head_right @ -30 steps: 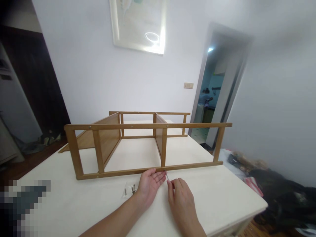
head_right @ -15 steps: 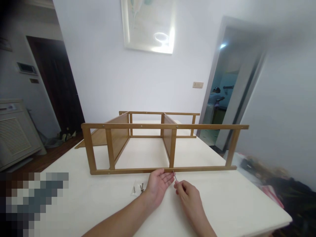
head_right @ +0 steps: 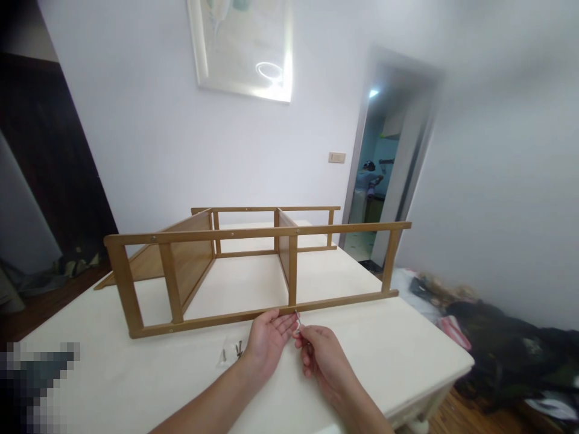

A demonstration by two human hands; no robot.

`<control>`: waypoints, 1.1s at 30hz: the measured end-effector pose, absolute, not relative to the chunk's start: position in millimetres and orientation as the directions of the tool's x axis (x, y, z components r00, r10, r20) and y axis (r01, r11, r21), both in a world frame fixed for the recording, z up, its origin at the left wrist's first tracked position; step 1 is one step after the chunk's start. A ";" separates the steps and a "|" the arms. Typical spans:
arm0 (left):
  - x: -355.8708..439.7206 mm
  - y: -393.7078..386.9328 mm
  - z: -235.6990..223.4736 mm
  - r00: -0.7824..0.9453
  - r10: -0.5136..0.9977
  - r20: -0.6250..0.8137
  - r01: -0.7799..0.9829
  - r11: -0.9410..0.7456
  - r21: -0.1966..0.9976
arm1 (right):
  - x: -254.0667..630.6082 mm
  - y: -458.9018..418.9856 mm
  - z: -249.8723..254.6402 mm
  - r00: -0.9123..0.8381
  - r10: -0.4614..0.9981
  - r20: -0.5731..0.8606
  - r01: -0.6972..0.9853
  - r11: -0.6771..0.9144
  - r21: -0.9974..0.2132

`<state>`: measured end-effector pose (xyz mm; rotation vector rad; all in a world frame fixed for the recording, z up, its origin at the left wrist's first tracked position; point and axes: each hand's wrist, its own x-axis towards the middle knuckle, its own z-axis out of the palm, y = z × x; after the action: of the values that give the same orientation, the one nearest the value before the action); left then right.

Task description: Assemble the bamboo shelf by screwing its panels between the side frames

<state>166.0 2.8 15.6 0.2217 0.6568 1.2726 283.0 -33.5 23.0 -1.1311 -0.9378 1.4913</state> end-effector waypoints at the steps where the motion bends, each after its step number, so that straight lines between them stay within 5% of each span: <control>1: 166.0 2.6 15.8 0.140 0.935 -0.327 -0.812 0.297 0.502 | 282.4 -33.9 22.0 -0.053 0.983 -0.177 -0.246 -0.185 -0.951; 10: 165.8 2.2 16.2 0.137 0.934 -0.330 -0.804 0.299 0.513 | 277.1 -37.1 6.9 0.054 0.995 -0.079 0.019 -0.080 -0.997; 17: 166.0 1.8 16.9 0.130 0.935 -0.329 -0.809 0.292 0.511 | 280.7 -35.1 -1.8 0.139 0.973 0.185 0.355 0.126 -0.926; 20: 165.9 2.3 16.0 0.133 0.934 -0.332 -0.807 0.297 0.511 | 284.4 -36.7 -6.5 0.104 0.875 0.474 0.593 0.327 -0.735; 24: 165.7 3.1 14.8 0.139 0.934 -0.330 -0.806 0.300 0.510 | 286.7 -38.4 -11.7 -0.111 0.654 0.749 0.856 0.446 -0.263; 28: 166.0 2.8 15.3 0.142 0.933 -0.332 -0.807 0.303 0.506 | 289.8 -39.8 -5.4 -0.311 0.549 0.776 0.924 0.365 0.112; 33: 166.6 2.1 15.7 0.132 0.939 -0.319 -0.809 0.288 0.513 | 294.3 -38.7 4.4 -0.464 0.498 0.733 0.879 0.359 0.313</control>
<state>166.6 2.1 15.7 0.2373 0.6560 1.2851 294.3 -38.7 4.4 -1.1914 -2.0999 -0.9532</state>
